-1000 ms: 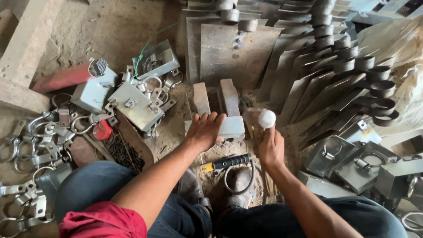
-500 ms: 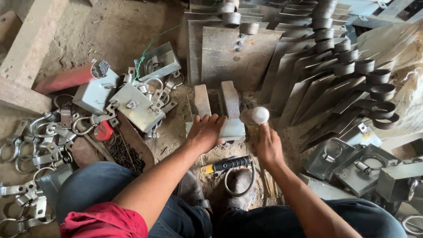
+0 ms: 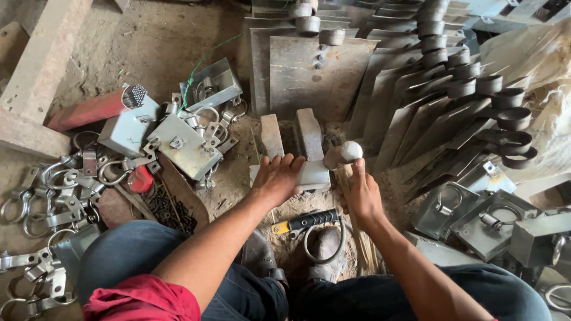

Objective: The person welds metal components together, then uses a hammer to shape or fit a metal box-like part while sitting on the floor surrounded by metal pieces.

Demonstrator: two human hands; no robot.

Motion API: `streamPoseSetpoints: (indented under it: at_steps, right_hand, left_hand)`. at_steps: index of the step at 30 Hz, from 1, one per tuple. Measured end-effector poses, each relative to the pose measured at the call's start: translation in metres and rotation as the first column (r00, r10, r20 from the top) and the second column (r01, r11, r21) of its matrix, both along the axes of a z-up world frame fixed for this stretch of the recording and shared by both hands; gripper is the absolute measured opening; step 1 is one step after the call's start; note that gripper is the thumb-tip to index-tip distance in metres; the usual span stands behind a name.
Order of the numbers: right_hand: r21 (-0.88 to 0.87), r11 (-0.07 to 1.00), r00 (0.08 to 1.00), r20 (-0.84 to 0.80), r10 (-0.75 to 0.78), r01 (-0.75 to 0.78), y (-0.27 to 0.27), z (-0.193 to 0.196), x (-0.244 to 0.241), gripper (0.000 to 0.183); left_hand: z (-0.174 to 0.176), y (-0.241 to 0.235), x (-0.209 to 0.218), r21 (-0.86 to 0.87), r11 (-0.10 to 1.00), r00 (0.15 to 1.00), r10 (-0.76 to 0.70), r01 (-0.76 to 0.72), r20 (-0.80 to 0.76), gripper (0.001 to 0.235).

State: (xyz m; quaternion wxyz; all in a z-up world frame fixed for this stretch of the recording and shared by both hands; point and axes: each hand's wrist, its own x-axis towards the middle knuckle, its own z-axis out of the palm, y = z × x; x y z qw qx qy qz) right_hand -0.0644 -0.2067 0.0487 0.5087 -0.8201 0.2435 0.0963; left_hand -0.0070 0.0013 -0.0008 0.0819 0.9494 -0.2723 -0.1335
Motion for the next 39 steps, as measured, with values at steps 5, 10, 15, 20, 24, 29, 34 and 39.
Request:
streamPoseSetpoints:
  at_steps: [5,10,15,20,24,29,34,39]
  right_hand:
    - [0.056,0.998,0.996,0.089,0.023,-0.028,0.001,0.007,-0.004,0.079]
    - [-0.033,0.998,0.997,0.048,0.063,-0.062,0.0,-0.005,0.003,0.079]
    - [0.066,0.996,0.982,0.181,0.049,-0.061,-0.003,0.01,-0.002,0.071]
    - [0.171,0.985,0.993,0.114,0.01,-0.03,0.005,0.003,0.001,0.071]
    - [0.087,0.996,0.999,0.044,-0.022,0.018,0.005,0.007,-0.004,0.069]
    - [0.199,0.979,0.984,0.177,-0.003,-0.032,0.007,0.01,0.001,0.061]
    - [0.154,0.987,0.995,0.095,0.04,-0.054,0.01,-0.001,-0.001,0.053]
    - [0.103,0.995,0.998,0.067,0.004,-0.011,0.01,-0.004,-0.004,0.046]
  left_hand:
    - [0.001,0.004,-0.004,-0.06,0.998,0.999,-0.008,0.011,0.049,0.081]
    - [0.004,0.003,-0.004,-0.041,0.999,0.998,-0.016,0.019,0.054,0.079]
    - [0.003,0.005,-0.008,-0.068,0.998,0.998,-0.006,0.01,0.062,0.081]
    - [0.004,0.002,-0.004,-0.073,0.997,0.996,-0.002,0.009,0.088,0.086]
    - [0.006,0.001,-0.003,-0.015,1.0,1.0,0.003,-0.003,-0.015,0.079]
    - [0.0,0.003,-0.003,-0.03,0.999,1.0,-0.024,0.024,0.001,0.087]
    - [-0.005,0.001,-0.003,-0.001,1.0,1.0,-0.004,0.004,-0.003,0.073]
    - [-0.005,-0.001,-0.001,-0.058,0.998,1.0,0.017,-0.017,0.009,0.077]
